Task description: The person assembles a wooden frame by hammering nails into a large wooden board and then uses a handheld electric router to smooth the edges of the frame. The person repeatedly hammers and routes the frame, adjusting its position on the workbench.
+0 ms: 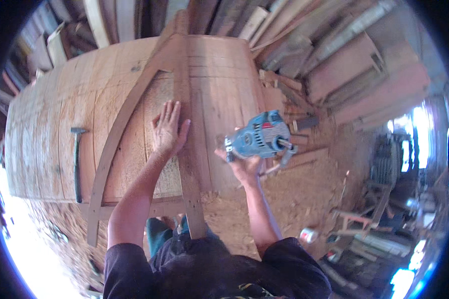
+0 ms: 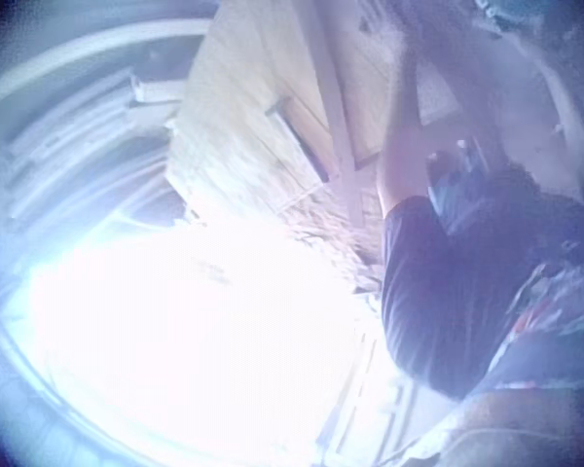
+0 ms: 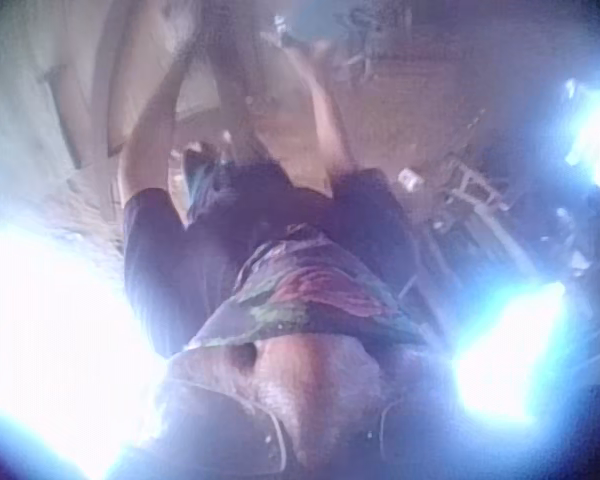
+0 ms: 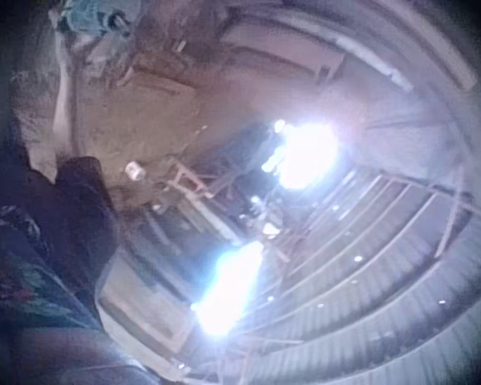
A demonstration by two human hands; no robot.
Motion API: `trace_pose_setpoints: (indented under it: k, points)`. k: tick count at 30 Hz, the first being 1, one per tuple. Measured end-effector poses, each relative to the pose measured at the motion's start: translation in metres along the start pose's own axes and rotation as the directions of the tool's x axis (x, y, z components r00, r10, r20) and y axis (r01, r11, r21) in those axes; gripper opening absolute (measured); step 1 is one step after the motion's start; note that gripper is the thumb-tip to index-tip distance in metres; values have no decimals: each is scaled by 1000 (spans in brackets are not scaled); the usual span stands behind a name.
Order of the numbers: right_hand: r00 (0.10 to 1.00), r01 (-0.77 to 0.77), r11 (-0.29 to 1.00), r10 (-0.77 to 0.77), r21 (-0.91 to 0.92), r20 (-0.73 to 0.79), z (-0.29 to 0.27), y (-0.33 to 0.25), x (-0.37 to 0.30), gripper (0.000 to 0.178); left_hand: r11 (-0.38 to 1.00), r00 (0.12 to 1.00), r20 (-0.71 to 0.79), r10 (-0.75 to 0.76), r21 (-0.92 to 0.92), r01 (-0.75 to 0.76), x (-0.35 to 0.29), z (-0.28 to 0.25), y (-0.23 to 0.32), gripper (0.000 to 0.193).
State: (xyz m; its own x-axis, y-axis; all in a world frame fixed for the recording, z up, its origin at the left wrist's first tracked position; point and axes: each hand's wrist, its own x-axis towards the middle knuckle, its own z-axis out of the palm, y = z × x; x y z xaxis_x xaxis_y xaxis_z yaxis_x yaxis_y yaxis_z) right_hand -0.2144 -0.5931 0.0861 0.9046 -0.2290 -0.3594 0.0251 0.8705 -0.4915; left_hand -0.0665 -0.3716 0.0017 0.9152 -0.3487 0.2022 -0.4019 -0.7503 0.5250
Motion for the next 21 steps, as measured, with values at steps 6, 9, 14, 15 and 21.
trace_pose_setpoints:
  k: [6, 9, 14, 15, 21]
  points:
    - [908, 371, 427, -353, -825, 226, -5, 14, -118, 56, 792, 968, 188, 167, -611, -18, -3, -62, 72, 60]
    - [937, 304, 585, -326, -752, 126, -34, 27, -157, 71, 464, 849, 279, 448, -885, 46, -22, -138, 175, 46]
    - [968, 199, 761, -252, -618, 1, -38, 50, -212, 81, 376, 491, 181, 852, -864, -335, -41, -182, 212, 23]
    - [978, 109, 969, -144, -221, -149, -38, 58, -221, 73, 330, 459, 136, 878, -866, -376, -48, -183, 211, 22]
    - [943, 186, 545, -333, -817, -8, -38, 117, -292, 97, 221, 406, 30, 913, -874, -432, -109, -193, 172, 17]
